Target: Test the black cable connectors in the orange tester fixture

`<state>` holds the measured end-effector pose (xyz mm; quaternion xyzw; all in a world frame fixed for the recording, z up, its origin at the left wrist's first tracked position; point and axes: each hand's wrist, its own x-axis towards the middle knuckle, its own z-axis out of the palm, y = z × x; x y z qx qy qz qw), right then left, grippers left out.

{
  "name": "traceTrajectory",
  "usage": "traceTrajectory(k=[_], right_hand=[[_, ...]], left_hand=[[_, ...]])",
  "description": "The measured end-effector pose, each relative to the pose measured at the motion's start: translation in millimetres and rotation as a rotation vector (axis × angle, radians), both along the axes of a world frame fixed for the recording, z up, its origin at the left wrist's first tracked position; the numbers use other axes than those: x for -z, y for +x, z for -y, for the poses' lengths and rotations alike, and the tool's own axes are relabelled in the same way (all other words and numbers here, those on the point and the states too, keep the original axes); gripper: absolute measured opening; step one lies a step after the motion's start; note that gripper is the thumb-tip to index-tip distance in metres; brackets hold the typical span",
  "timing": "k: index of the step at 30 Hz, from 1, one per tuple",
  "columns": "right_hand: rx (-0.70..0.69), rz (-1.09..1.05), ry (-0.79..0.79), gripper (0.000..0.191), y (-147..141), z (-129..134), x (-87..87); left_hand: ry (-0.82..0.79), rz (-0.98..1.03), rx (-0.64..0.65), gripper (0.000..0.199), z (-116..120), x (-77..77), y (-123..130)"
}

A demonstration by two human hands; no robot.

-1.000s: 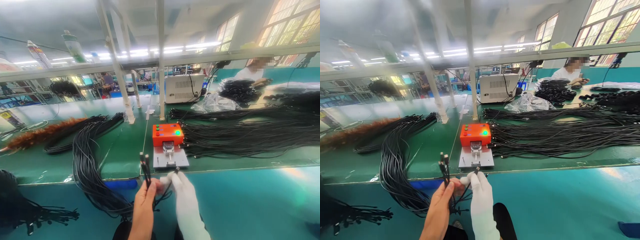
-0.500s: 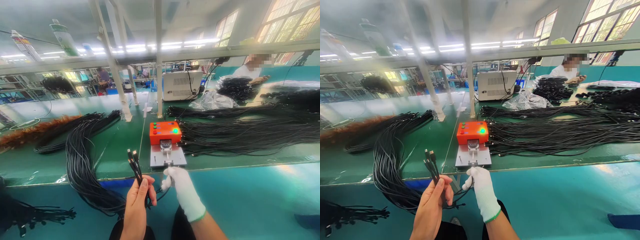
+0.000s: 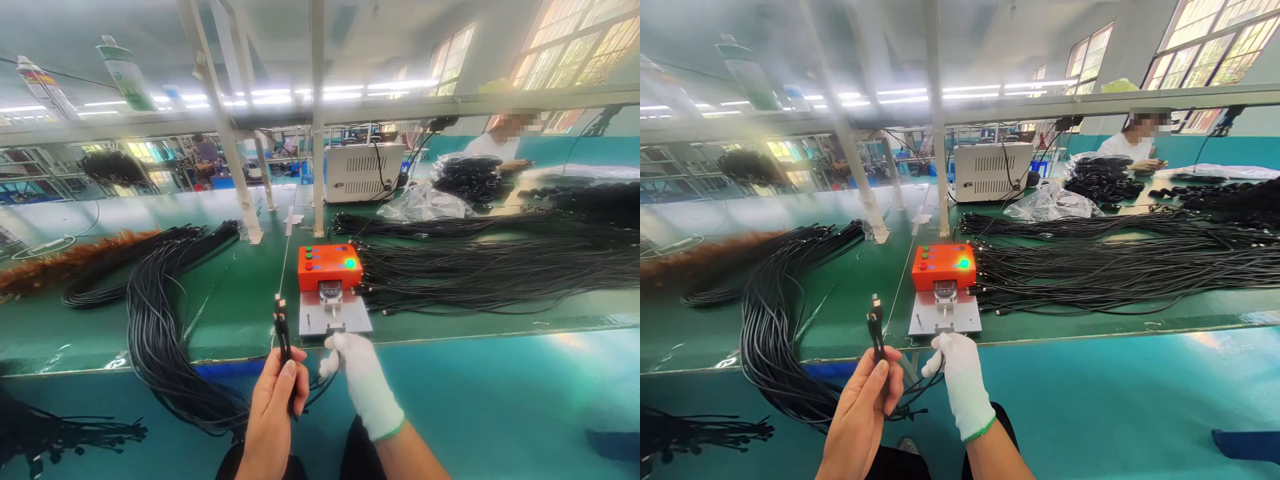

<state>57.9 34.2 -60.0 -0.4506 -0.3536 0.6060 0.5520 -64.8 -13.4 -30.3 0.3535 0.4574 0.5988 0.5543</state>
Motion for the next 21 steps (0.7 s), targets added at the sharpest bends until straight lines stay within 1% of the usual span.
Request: traceTrajectory(k=[3, 5, 6, 7, 8, 10, 11, 12, 13, 14, 15, 16, 18, 19, 21], right_hand=[[-0.041, 0.050, 0.007, 0.028, 2, 3, -3.5], [-0.137, 0.115, 0.002, 0.029, 6, 7, -3.0], [-0.173, 0.207, -0.003, 0.029, 8, 10, -1.5], [-0.167, 0.344, -0.013, 0.029, 11, 13, 0.6], [-0.107, 0.509, -0.021, 0.028, 14, 16, 2.8], [0.124, 0.828, 0.019, 0.029, 19, 23, 5.0], [0.245, 0.924, 0.075, 0.033, 20, 27, 3.8], [0.328, 0.958, 0.152, 0.038, 20, 30, 0.7], [0.361, 0.939, 0.239, 0.039, 19, 33, -4.4], [0.349, 0.884, 0.311, 0.038, 16, 35, -11.1], [0.310, 0.802, 0.352, 0.036, 13, 37, -18.7], [0.252, 0.708, 0.353, 0.033, 8, 38, -26.5], [0.135, 0.540, 0.264, 0.027, 0, 39, -38.7], [0.108, 0.474, 0.201, 0.025, -4, 38, -41.9], [0.125, 0.368, 0.097, 0.025, -7, 34, -40.5]], left_hand=[[-0.020, -0.018, 0.020, 0.018, -2, -2.3, -1], [-0.037, -0.018, 0.027, 0.018, -2, -2.6, -2], [-0.045, -0.013, 0.030, 0.018, -2, -2.2, -2], [-0.052, -0.010, 0.037, 0.018, -2, -1.4, -2], [-0.055, -0.010, 0.046, 0.017, -2, -0.3, -2], [-0.053, -0.027, 0.063, 0.017, -1, 2.9, -2], [-0.053, -0.043, 0.071, 0.017, -1, 4.8, -2], [-0.054, -0.062, 0.078, 0.018, 0, 6.7, -1], [-0.055, -0.084, 0.086, 0.019, 1, 8.6, 0], [-0.051, -0.108, 0.096, 0.020, 2, 10.5, 2], [-0.045, -0.131, 0.114, 0.020, 3, 12.2, 4], [-0.034, -0.155, 0.140, 0.021, 4, 13.9, 5], [-0.012, -0.203, 0.178, 0.023, 5, 16.7, 8], [-0.007, -0.217, 0.162, 0.024, 5, 17.7, 8], [-0.012, -0.206, 0.052, 0.025, 5, 18.8, 8]])
